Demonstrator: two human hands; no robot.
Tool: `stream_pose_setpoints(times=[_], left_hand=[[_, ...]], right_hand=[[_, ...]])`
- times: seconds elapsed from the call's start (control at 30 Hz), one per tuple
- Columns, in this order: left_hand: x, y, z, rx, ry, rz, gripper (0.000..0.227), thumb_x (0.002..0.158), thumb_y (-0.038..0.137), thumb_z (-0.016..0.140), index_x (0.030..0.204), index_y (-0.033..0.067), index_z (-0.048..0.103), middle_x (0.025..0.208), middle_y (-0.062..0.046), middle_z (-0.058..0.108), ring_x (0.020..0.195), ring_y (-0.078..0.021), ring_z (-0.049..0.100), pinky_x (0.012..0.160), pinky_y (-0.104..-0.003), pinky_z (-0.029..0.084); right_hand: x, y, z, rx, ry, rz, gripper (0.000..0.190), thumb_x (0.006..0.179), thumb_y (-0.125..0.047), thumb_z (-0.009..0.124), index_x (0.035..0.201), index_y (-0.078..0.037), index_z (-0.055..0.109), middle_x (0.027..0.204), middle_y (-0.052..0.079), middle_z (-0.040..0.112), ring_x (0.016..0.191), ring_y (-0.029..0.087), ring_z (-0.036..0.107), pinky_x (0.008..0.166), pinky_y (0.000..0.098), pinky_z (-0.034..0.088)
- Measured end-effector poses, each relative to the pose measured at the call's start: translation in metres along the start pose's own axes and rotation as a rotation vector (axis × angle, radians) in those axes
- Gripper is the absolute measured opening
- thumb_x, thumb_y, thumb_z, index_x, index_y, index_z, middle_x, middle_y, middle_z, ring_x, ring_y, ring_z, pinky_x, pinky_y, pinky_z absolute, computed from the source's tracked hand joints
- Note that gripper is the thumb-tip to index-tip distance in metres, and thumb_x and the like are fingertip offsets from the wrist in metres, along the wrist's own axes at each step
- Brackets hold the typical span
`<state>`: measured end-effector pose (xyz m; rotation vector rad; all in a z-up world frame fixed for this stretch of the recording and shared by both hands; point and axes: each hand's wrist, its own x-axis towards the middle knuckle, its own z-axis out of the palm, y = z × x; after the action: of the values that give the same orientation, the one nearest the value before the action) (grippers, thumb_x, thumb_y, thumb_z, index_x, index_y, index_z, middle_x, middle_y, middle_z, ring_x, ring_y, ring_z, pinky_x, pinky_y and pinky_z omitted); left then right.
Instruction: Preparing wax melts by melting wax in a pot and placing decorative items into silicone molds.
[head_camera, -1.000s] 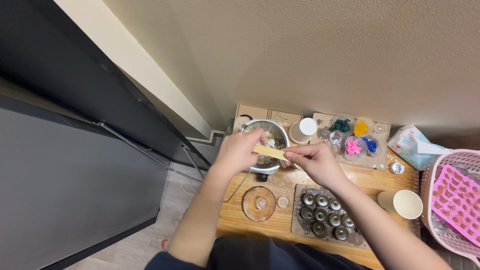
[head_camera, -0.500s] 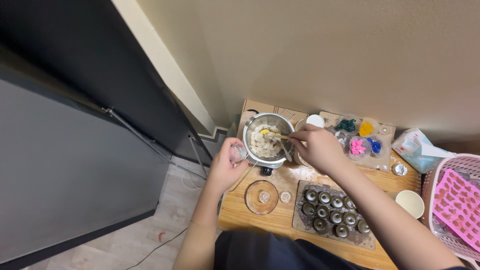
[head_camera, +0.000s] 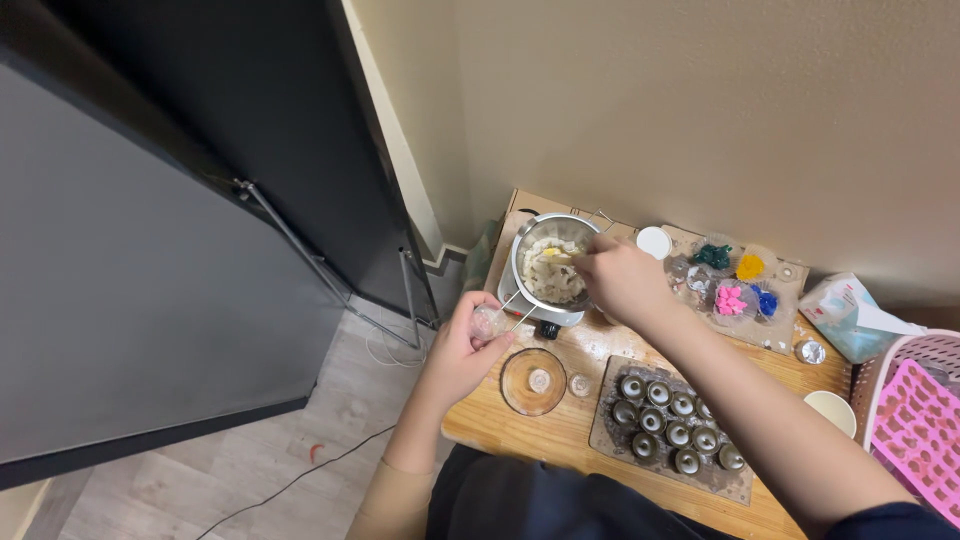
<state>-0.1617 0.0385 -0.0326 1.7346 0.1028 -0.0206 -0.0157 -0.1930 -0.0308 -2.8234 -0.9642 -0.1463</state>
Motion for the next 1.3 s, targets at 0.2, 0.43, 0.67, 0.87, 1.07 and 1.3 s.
stream_pose_setpoints(times=[0.2, 0.43, 0.67, 0.87, 1.07, 1.3], left_hand=[[-0.009, -0.007, -0.004, 0.030, 0.019, 0.008, 0.037, 0.087, 0.013, 0.078, 0.116, 0.0100, 0.055, 0.067, 0.004, 0.048, 0.059, -0.0047, 0.042, 0.052, -0.023, 0.038], [-0.016, 0.006, -0.005, 0.061, -0.004, 0.000, 0.037, 0.086, 0.015, 0.079, 0.117, 0.0107, 0.059, 0.067, 0.005, 0.049, 0.059, -0.0050, 0.042, 0.051, -0.024, 0.038], [-0.021, 0.007, -0.009, 0.045, 0.002, -0.003, 0.035, 0.085, 0.014, 0.078, 0.116, 0.0095, 0.061, 0.068, 0.005, 0.051, 0.061, -0.0056, 0.045, 0.054, -0.024, 0.041], [-0.024, 0.007, -0.010, 0.084, 0.013, 0.002, 0.037, 0.083, 0.014, 0.082, 0.114, 0.0089, 0.064, 0.071, 0.003, 0.056, 0.064, -0.0065, 0.049, 0.058, -0.024, 0.044], [-0.022, -0.001, -0.006, -0.116, -0.054, 0.042, 0.037, 0.083, 0.005, 0.082, 0.116, 0.0047, 0.065, 0.092, 0.002, 0.067, 0.082, -0.0034, 0.059, 0.071, -0.022, 0.052], [-0.020, -0.001, 0.000, -0.151, -0.085, 0.040, 0.037, 0.083, 0.005, 0.081, 0.116, 0.0047, 0.066, 0.096, 0.001, 0.071, 0.087, -0.0023, 0.063, 0.075, -0.021, 0.054]], right_hand=[[-0.014, 0.005, 0.000, -0.031, 0.002, -0.032, 0.018, 0.082, -0.016, 0.067, 0.091, -0.020, 0.082, 0.096, 0.002, 0.071, 0.087, 0.027, 0.070, 0.072, 0.0412, 0.059], [-0.013, -0.001, 0.003, 0.044, -0.004, -0.005, 0.021, 0.083, -0.017, 0.068, 0.097, -0.020, 0.082, 0.099, 0.005, 0.071, 0.083, 0.029, 0.071, 0.067, 0.0430, 0.058], [-0.001, 0.019, -0.013, 0.109, -0.115, 0.125, 0.017, 0.088, -0.024, 0.070, 0.097, -0.018, 0.083, 0.082, 0.009, 0.073, 0.072, 0.029, 0.071, 0.069, 0.0417, 0.058], [0.011, 0.036, -0.025, 0.383, -0.223, 0.452, 0.029, 0.094, -0.036, 0.069, 0.103, -0.012, 0.082, 0.068, 0.012, 0.073, 0.058, 0.026, 0.066, 0.060, 0.0405, 0.054], [0.005, 0.049, -0.008, 0.388, -0.127, 0.397, 0.031, 0.088, -0.039, 0.073, 0.096, -0.011, 0.083, 0.072, 0.014, 0.074, 0.065, 0.026, 0.071, 0.065, 0.0381, 0.056], [-0.002, 0.037, 0.010, 0.121, -0.028, 0.237, 0.018, 0.088, -0.032, 0.070, 0.094, -0.017, 0.077, 0.078, 0.006, 0.077, 0.073, 0.031, 0.073, 0.066, 0.0443, 0.058]])
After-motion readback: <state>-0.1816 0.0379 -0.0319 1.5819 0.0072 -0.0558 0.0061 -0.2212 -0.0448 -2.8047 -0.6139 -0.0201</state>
